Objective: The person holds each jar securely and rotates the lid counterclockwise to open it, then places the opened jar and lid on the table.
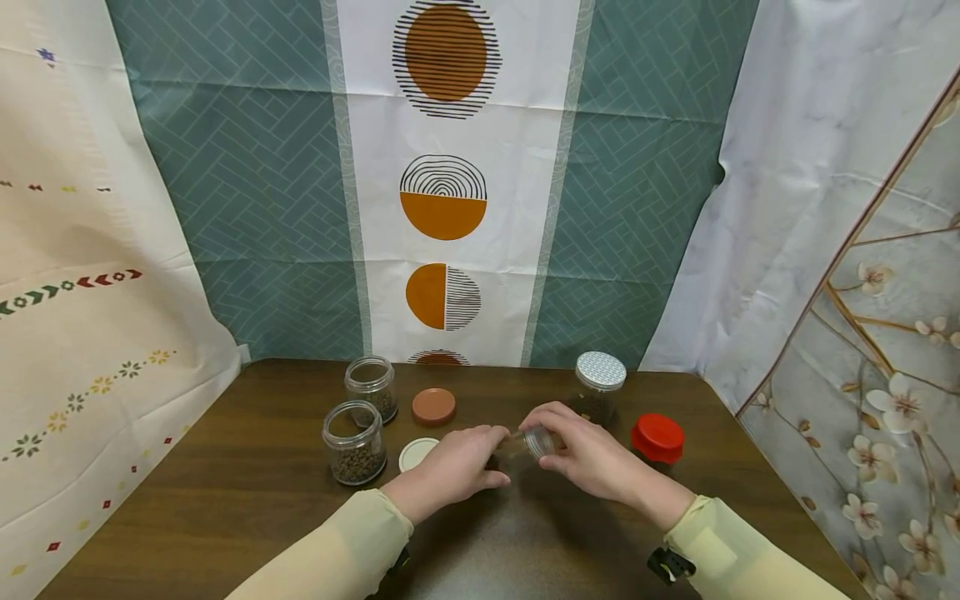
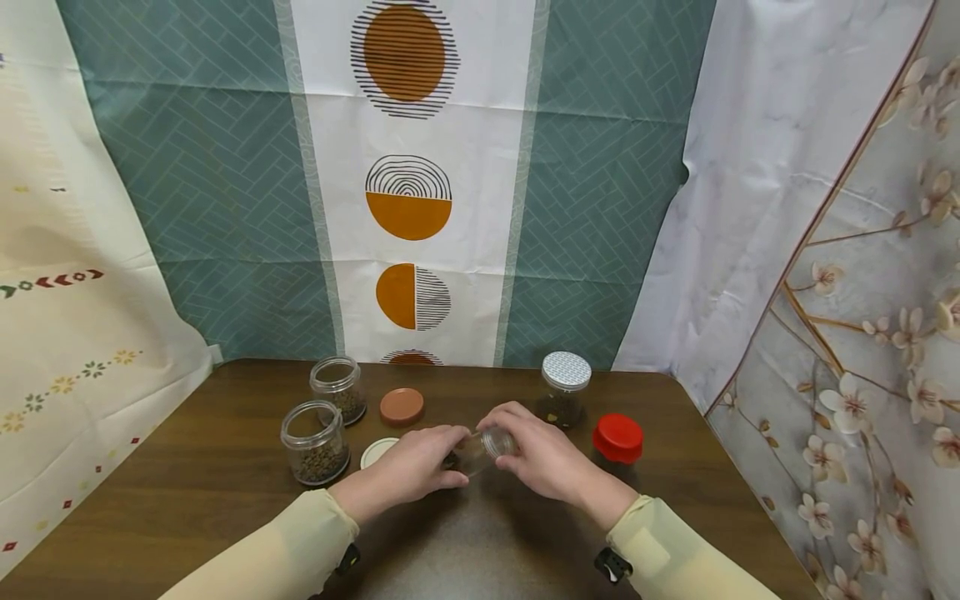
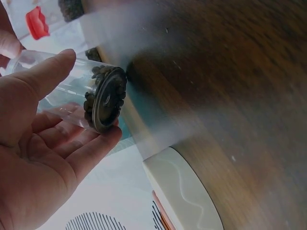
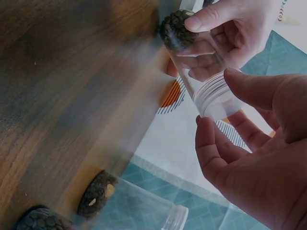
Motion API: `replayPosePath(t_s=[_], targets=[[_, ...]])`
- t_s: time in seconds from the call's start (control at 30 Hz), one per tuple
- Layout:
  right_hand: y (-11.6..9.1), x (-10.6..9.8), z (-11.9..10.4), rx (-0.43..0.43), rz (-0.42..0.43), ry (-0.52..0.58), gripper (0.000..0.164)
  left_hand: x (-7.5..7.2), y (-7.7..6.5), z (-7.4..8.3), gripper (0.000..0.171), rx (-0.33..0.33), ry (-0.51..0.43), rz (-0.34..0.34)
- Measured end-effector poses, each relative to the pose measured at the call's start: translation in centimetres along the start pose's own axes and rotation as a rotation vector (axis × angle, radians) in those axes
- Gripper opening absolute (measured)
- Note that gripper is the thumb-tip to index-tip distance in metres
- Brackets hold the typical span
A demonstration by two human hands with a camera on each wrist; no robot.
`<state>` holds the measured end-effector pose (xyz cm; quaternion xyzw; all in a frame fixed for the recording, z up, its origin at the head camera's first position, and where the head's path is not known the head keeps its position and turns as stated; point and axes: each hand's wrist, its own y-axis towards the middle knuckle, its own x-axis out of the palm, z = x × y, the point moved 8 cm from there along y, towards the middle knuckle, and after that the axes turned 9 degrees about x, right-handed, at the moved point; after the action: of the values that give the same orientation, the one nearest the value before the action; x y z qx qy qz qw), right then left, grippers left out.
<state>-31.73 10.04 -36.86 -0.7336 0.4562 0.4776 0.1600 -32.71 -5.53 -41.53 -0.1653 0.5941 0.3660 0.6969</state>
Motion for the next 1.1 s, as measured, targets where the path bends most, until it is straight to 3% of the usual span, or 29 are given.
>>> replayPosePath(t_s=[0.2,0.43,0.53,0.8,1.1], targets=[[0.1,-0.1,0.3,0.057,0.006,0.008,0.051,0.0,0.0,0.0,0.057,-0.006,-0.004,-0.002],[0.5,-0.5,1.5,0.297,0.028,-0.028,0.049,0.1,0.0,0.0,0.058,-0.011,-0.006,-0.005],[0.6,-0.5,1.7,0.352,0.007,-0.033,0.049,0.1,0.0,0.0,0.058,-0.007,-0.004,-0.001],[0.9,-0.3,2.0,0.342,-0.022,0.001,0.044,0.0,0.1,0.0,0.056,0.008,-0.013,0.006],[0.6,-0.7,1.6,0.234,-0.020,0.008,0.046,0.0,0.1,0.0,0.054,0.004,-0.018,0.000]])
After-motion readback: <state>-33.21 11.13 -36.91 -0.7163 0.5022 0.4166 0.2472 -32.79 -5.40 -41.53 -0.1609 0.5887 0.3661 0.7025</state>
